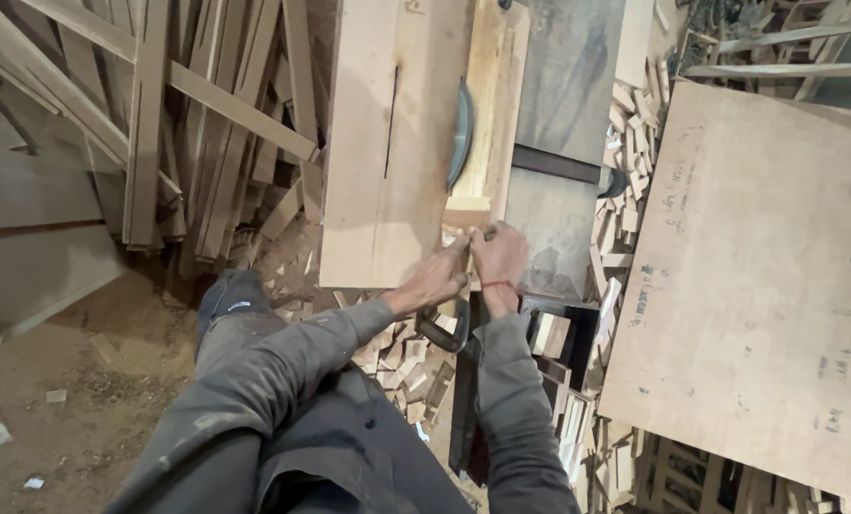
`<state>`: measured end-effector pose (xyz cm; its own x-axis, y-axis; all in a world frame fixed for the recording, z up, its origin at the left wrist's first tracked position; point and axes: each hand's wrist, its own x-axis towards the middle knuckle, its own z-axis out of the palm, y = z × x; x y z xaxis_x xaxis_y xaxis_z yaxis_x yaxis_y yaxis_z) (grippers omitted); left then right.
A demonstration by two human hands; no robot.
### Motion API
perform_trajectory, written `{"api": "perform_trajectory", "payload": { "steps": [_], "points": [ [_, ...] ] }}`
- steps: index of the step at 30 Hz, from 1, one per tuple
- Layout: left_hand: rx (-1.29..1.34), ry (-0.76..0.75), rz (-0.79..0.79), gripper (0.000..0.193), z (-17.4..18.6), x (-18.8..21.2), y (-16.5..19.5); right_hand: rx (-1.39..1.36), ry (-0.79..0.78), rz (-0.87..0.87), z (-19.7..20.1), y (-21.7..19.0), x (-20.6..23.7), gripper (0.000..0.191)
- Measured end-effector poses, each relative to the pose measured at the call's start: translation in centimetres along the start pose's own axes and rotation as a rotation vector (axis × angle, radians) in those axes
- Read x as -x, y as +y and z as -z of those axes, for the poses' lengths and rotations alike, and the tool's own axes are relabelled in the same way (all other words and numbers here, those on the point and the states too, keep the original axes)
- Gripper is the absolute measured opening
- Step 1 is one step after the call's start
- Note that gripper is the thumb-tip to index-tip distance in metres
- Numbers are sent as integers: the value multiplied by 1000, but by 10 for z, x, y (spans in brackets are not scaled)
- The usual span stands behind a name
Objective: The person stands at a table saw and cuts small wooden blocks from longer strips, feeding each piece against the blade by hand. They inspect the cut block, set finished pieces aside, and repeat the cutting cycle with new stock.
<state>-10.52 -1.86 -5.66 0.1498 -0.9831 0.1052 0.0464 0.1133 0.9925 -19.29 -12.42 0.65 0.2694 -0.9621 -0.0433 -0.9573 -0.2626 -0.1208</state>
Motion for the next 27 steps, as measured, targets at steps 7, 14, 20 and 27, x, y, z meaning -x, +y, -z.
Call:
{"api": "perform_trajectory", "payload": {
  "steps": [7, 14, 20, 27],
  "points": [
    [-7, -23, 131, 85, 5, -27, -6, -25, 110, 112, -7, -1, -27, 29],
    [56, 56, 45, 87, 5, -46, -8, -73, 138, 68, -7, -14, -41, 26],
    [78, 56, 105, 77, 4, -58, -10, -101, 117, 23, 1, -27, -53, 25],
    [45, 151, 36, 80, 7, -65, -10, -76, 114, 12, 2, -35, -63, 28]
  ]
}}
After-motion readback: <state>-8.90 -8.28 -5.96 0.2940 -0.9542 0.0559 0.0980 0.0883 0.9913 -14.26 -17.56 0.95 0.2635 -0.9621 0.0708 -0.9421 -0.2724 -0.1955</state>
